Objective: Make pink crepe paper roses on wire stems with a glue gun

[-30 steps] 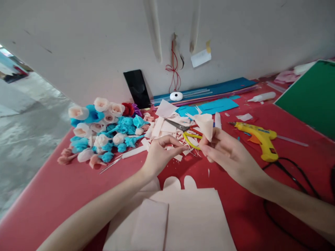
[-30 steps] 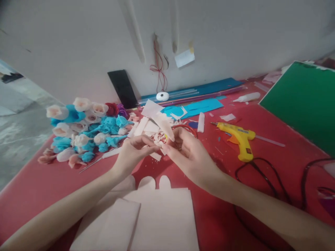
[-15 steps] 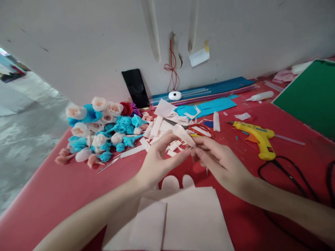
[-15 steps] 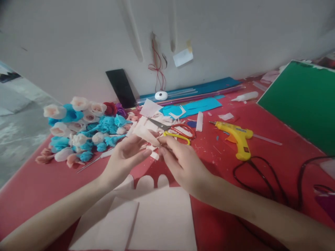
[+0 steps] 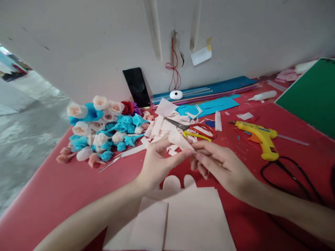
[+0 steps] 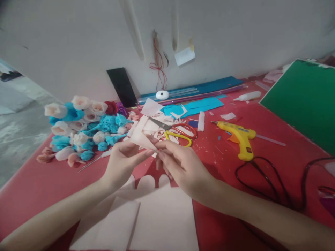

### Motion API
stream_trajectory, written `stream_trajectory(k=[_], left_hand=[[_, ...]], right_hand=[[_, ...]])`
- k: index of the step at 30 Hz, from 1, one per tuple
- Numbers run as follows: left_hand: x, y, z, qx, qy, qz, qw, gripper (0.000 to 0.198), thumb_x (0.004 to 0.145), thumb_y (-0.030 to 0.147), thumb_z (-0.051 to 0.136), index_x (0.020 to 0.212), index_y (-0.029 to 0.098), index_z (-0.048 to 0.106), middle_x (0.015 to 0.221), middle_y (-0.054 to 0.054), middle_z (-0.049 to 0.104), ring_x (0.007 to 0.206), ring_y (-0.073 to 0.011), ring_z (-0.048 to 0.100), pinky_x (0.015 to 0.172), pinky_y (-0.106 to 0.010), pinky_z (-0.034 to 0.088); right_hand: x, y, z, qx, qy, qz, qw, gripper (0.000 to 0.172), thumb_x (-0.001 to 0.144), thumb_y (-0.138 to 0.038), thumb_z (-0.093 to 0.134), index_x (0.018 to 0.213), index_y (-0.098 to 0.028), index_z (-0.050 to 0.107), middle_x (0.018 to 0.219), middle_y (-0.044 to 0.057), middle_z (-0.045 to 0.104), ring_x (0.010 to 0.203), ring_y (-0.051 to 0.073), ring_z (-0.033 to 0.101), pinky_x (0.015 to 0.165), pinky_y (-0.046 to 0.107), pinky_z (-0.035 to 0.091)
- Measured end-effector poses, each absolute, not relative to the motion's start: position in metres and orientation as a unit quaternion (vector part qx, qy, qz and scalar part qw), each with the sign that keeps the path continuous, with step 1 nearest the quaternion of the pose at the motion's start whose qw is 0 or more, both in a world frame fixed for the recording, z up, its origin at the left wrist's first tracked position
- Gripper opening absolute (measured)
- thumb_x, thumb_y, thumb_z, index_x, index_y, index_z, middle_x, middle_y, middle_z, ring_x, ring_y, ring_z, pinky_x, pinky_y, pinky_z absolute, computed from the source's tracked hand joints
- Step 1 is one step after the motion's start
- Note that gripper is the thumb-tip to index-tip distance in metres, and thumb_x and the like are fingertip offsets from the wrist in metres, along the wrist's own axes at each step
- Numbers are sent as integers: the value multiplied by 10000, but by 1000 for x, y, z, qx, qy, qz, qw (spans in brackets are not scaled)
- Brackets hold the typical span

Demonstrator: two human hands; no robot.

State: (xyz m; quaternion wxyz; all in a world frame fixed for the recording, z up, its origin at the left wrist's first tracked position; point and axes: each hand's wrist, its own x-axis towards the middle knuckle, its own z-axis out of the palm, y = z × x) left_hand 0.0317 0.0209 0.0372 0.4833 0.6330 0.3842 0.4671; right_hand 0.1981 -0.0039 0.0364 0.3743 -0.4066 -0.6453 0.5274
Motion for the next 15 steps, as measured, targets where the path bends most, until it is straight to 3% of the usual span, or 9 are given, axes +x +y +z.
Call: stream_trajectory(k=[7, 10, 15], left_hand=[[30, 19, 40, 640, 367, 475, 480, 56, 732, 175, 673, 746, 226, 689, 817, 33, 701, 801, -132, 635, 800, -254, 489], [29, 22, 40, 636, 358, 442, 522, 93, 743, 179, 663, 824, 218, 684, 829, 18, 695, 818, -128, 625, 788, -235, 484], [27, 28, 39, 670, 306, 431, 522, 74, 707, 172, 694, 774, 195, 669, 897, -10, 677, 887, -148, 608, 843, -257, 461]], right_hand=[[198, -7, 42, -388, -643, 545, 373, 175, 910, -275, 383, 983, -197, 522, 691, 3, 564, 590, 89, 535, 486, 182, 402], [199, -6, 46, -370, -610, 592, 374, 157, 918, -285, 392, 902, -180, 508, 693, -1, 591, 614, 71, 540, 510, 156, 406], [200, -1, 47, -325, -545, 690, 349, 256, 930, -329, 389, 787, -137, 479, 642, 2, 594, 581, 44, 546, 549, 134, 428]])
